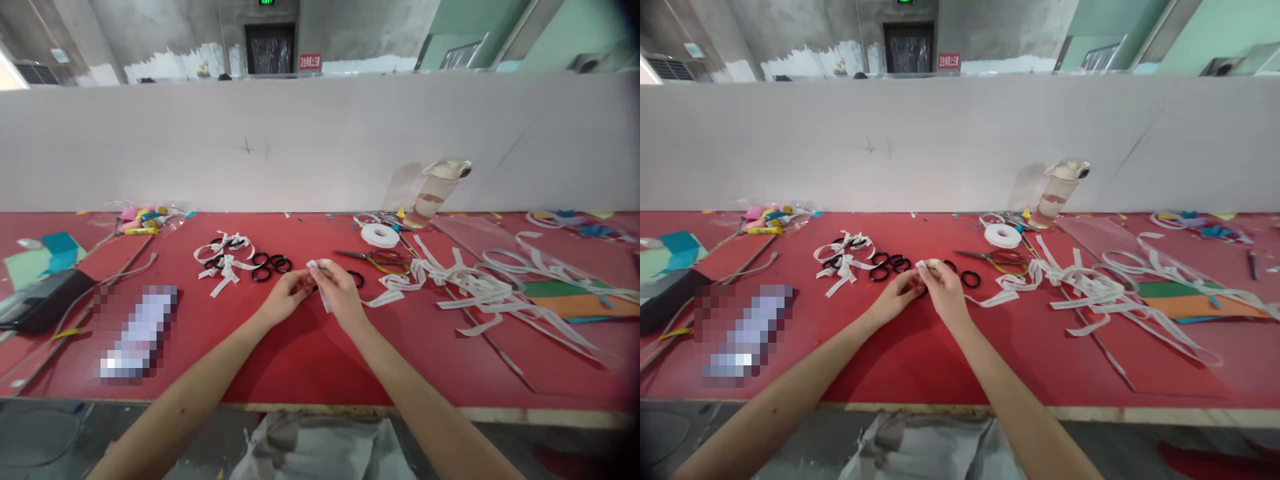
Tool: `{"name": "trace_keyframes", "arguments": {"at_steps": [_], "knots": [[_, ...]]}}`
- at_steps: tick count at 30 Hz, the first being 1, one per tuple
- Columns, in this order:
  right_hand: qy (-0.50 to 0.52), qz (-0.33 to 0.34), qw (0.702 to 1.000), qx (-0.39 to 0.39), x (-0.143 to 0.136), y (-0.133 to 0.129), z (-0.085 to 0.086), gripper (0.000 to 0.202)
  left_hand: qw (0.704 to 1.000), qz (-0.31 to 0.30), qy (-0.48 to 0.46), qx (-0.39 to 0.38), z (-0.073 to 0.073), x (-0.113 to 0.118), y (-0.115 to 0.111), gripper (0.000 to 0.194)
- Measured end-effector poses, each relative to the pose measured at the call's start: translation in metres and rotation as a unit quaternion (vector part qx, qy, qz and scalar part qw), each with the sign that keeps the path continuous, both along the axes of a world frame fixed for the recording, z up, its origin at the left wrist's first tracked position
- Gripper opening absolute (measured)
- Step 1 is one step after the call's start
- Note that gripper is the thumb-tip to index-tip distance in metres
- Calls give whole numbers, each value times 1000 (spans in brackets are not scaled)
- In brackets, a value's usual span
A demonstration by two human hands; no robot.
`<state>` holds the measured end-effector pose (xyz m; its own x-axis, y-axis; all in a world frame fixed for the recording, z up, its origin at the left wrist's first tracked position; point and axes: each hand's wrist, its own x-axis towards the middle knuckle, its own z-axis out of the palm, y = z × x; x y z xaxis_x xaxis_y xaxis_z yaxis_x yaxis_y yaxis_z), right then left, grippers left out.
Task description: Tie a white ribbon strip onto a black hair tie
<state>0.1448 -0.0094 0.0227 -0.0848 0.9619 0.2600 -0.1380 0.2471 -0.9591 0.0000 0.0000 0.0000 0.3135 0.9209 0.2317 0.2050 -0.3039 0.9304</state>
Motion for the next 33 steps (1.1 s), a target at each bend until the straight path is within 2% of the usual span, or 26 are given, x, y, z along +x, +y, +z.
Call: {"name": "trace_keyframes", "arguments": {"at_steps": [2,4,7,10,14,19,26,30,33], "knots": [[45,-25,998,23,-8,5,0,23,999,-7,-35,5,3,-1,-4,20],[61,-33,997,29,-14,8,-4,24,996,-16,-82,-32,4,0,-6,22],[77,-7,997,5,-17,11,-14,26,987,-14,-146,-61,4,3,-7,32],[114,21,992,-39,-14,12,-19,27,989,-1,-138,-59,4,7,-5,42],[184,40,975,-119,-6,14,-13,29,996,-28,-84,-28,6,8,-5,47],[218,-5,972,-82,3,20,-9,23,994,-101,-31,39,16,5,-14,46],[262,-24,961,-86,15,34,-15,19,962,-263,-29,62,31,8,-31,51],[266,-36,958,-102,28,40,-15,15,944,-328,-20,34,33,12,-34,55],[288,-55,947,-131,35,44,-18,17,937,-350,-21,9,33,12,-34,57]]}}
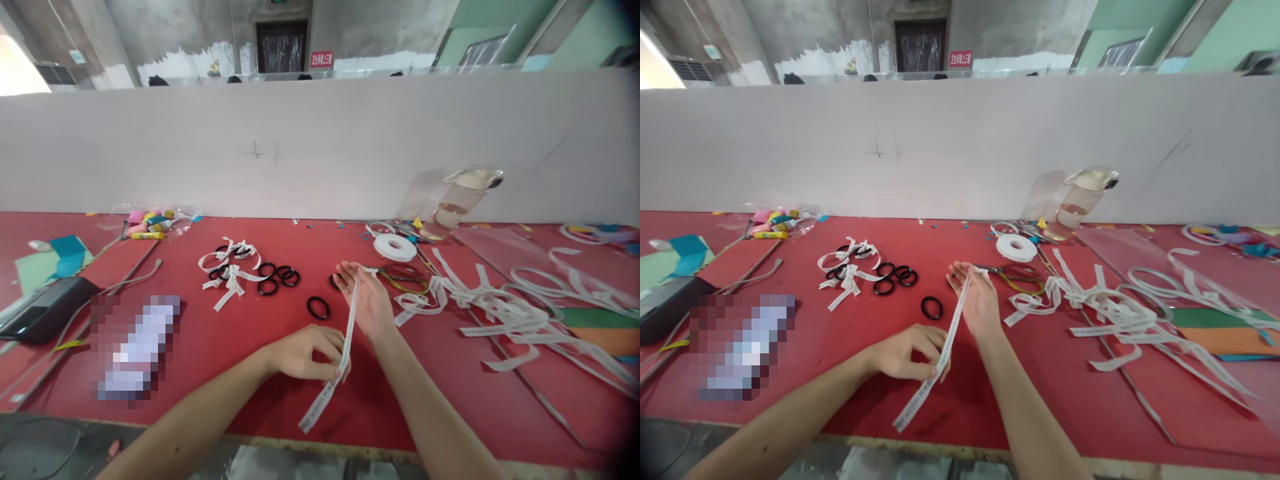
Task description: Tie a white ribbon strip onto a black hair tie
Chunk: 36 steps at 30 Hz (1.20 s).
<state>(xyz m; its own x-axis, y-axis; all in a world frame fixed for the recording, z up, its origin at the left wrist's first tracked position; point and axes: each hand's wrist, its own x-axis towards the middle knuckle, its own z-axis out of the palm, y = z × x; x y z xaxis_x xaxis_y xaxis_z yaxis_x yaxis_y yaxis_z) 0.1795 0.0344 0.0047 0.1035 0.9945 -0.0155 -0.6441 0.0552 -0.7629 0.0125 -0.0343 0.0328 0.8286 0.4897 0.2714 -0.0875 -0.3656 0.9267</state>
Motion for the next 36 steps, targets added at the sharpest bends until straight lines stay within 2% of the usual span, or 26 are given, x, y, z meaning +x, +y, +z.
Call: {"name": "trace_keyframes", "arguments": {"at_steps": [6,9,14,16,18,21,24,28,30,33,36], "knots": [[48,-30,997,-44,5,4,-4,20,997,-19,-34,-71,-1,-6,0,57],[48,-37,997,-45,6,5,-3,21,993,-42,-14,-112,-2,-8,-2,57],[22,-29,999,-31,7,4,-2,29,988,-85,25,-128,1,-8,-3,59],[12,-30,999,-28,7,2,-1,31,980,-103,20,-166,2,-9,-4,52],[6,-32,999,-28,5,0,0,30,964,-119,-18,-238,2,-10,-4,41],[-8,-29,999,-18,1,-4,2,28,935,-66,-115,-328,2,-13,-4,34],[-39,-28,999,4,-4,-7,5,31,936,14,-122,-330,2,-16,0,38],[-72,-12,997,5,-11,-8,4,34,950,102,-95,-279,1,-13,5,43],[-83,1,997,6,-13,-7,1,36,961,120,-38,-246,-2,-10,7,53],[-119,17,993,12,-13,-6,-3,44,968,179,31,-176,-8,-8,10,59],[-185,23,982,20,-11,-4,-6,57,964,250,42,-86,-13,-9,15,60]]}}
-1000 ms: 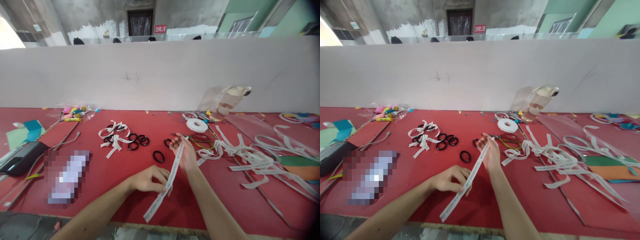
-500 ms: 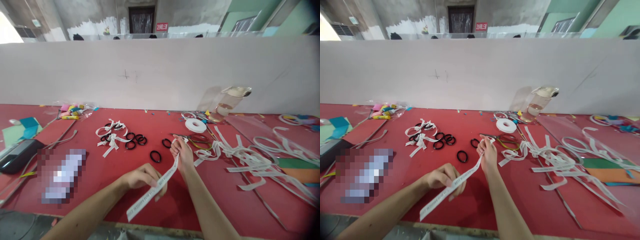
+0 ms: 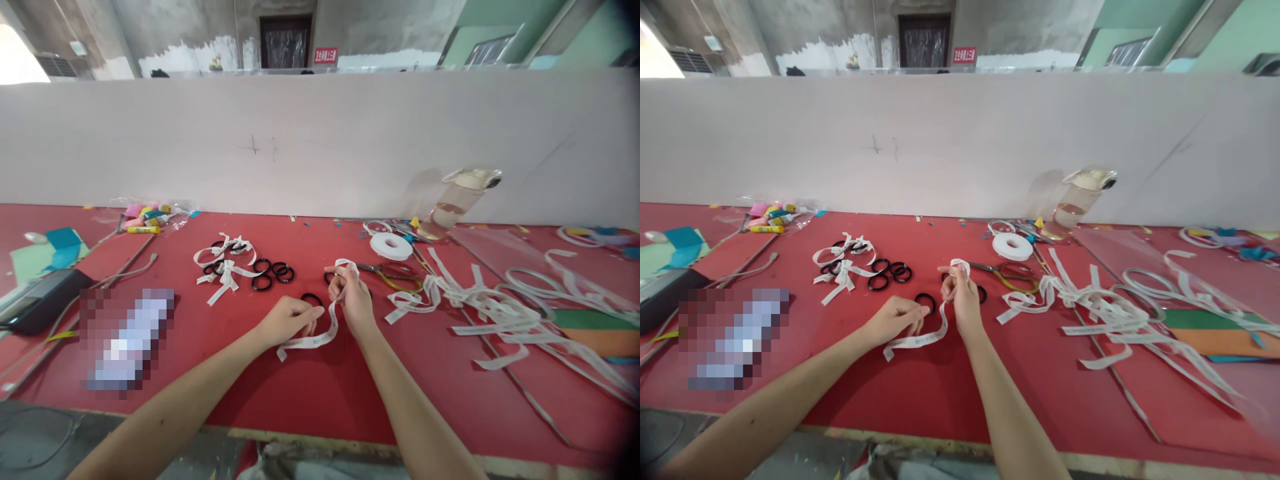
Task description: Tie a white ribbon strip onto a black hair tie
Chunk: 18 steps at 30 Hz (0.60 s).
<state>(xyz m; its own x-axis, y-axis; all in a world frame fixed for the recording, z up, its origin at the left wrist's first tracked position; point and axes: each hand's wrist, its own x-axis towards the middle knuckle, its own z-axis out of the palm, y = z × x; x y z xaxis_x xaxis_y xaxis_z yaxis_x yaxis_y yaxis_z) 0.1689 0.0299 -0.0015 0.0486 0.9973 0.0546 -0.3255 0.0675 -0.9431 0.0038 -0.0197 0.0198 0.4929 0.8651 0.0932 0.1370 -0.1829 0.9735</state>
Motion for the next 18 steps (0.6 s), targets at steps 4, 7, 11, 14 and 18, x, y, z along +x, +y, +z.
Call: {"name": "trace_keyframes", "arguments": {"at_steps": [4,7,11,14,18], "knots": [[-61,9,998,12,0,-2,2,69,984,80,99,121,-3,-3,5,47],[-57,42,997,29,-4,-9,5,72,972,96,148,154,-3,-1,4,27],[-62,99,991,60,-12,-21,6,72,978,74,129,148,-4,3,-1,26],[-84,149,983,68,-16,-27,6,73,981,74,114,138,-6,6,-1,23],[-110,171,975,90,-17,-29,6,75,976,117,106,152,-8,7,0,12]]}}
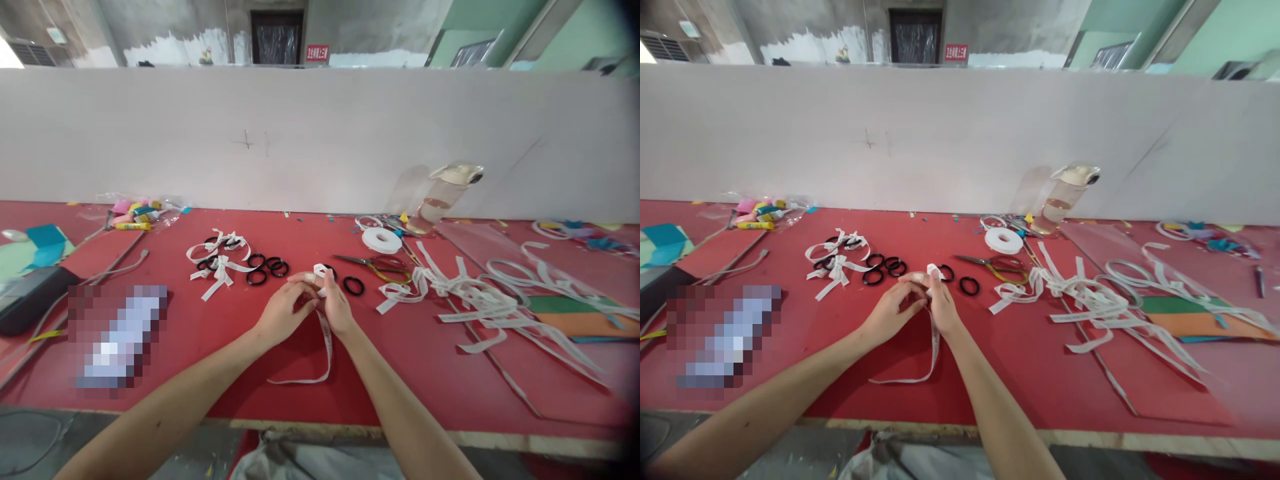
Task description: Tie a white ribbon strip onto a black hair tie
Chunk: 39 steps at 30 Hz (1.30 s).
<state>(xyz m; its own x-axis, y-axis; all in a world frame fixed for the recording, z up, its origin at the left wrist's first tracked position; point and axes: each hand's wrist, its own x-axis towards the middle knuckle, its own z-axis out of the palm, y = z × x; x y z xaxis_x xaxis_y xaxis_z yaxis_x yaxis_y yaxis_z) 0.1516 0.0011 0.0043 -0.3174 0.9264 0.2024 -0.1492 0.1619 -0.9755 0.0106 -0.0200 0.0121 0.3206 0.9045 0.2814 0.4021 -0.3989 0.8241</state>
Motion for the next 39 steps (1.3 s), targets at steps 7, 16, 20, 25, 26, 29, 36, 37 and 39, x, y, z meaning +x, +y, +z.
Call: {"name": "trace_keyframes", "arguments": {"at_steps": [7,16,20,25,26,29,36,37,39], "knots": [[-22,16,1000,-2,-1,-2,3,77,998,-3,-12,-64,-1,1,0,13],[27,-104,994,-31,4,8,-1,63,996,-64,-42,-41,11,1,-5,25],[68,-198,977,-33,7,16,-3,50,991,-94,-80,-58,16,-2,-6,23],[184,-300,934,-58,15,27,-3,44,973,-92,-175,-117,12,-4,-3,23],[207,-312,924,-72,17,29,-3,45,966,-76,-207,-133,10,-4,-1,23],[252,-317,907,-113,22,30,0,47,926,-11,-323,-194,7,-4,7,22],[266,-258,924,-94,23,22,11,46,846,14,-457,-275,15,-9,13,27],[257,-255,927,-93,23,21,11,48,845,12,-455,-281,17,-9,12,28],[250,-247,932,-92,24,22,11,52,846,11,-446,-292,19,-11,11,29]]}}
